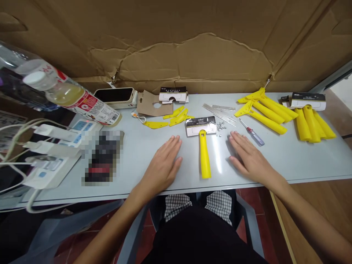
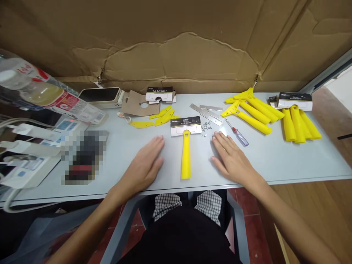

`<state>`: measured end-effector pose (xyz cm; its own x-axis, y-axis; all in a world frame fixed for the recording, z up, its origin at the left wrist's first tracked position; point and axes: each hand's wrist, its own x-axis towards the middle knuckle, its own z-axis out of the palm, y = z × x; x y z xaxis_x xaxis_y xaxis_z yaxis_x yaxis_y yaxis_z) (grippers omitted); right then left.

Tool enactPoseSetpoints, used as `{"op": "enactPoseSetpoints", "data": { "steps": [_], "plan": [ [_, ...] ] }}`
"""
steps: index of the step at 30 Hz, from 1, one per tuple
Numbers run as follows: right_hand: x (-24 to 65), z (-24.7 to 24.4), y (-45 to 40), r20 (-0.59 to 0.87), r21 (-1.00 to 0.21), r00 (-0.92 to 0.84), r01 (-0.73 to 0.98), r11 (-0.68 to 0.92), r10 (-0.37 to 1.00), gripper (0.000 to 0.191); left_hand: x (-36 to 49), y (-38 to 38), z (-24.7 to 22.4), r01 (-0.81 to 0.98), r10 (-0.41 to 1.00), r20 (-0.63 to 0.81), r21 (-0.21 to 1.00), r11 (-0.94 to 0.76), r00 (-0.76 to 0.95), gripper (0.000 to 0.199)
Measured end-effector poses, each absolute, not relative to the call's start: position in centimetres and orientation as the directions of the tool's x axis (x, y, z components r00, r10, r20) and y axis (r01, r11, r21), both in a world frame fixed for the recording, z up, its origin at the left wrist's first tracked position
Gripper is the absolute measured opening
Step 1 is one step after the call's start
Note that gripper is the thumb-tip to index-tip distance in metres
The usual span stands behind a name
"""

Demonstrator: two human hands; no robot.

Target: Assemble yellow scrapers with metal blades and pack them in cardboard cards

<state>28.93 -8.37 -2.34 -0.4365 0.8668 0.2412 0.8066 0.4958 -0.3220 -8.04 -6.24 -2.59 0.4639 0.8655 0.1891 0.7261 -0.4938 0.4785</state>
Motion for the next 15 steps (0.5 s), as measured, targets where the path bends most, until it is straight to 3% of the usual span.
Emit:
{"op": "enactPoseSetpoints", "data": {
  "steps": [2,5,15],
  "plan": [
    [28.0,-2.5,-8.3,0.173,-0.207,-0.446,0.855,0.475,0.878,0.073,-7.5,-6.2,-3.0,0.777,0.839,0.161,0.317,-0.543,0.521,0.060],
    [26.6,-2.7,-8.2,0.101,-0.120,-0.393,0.907,0.403,0.914,0.075,-6.7,-6.2,-3.3,0.814,0.838,0.120,0.196,-0.546,0.533,0.062],
    [24.5,-3.4,-8.6,0.099,-0.019,-0.299,0.953,0.303,0.949,0.081,-5.4,-6.9,-3.9,0.868,0.878,0.140,0.146,-0.475,0.458,0.062]
  ]
}}
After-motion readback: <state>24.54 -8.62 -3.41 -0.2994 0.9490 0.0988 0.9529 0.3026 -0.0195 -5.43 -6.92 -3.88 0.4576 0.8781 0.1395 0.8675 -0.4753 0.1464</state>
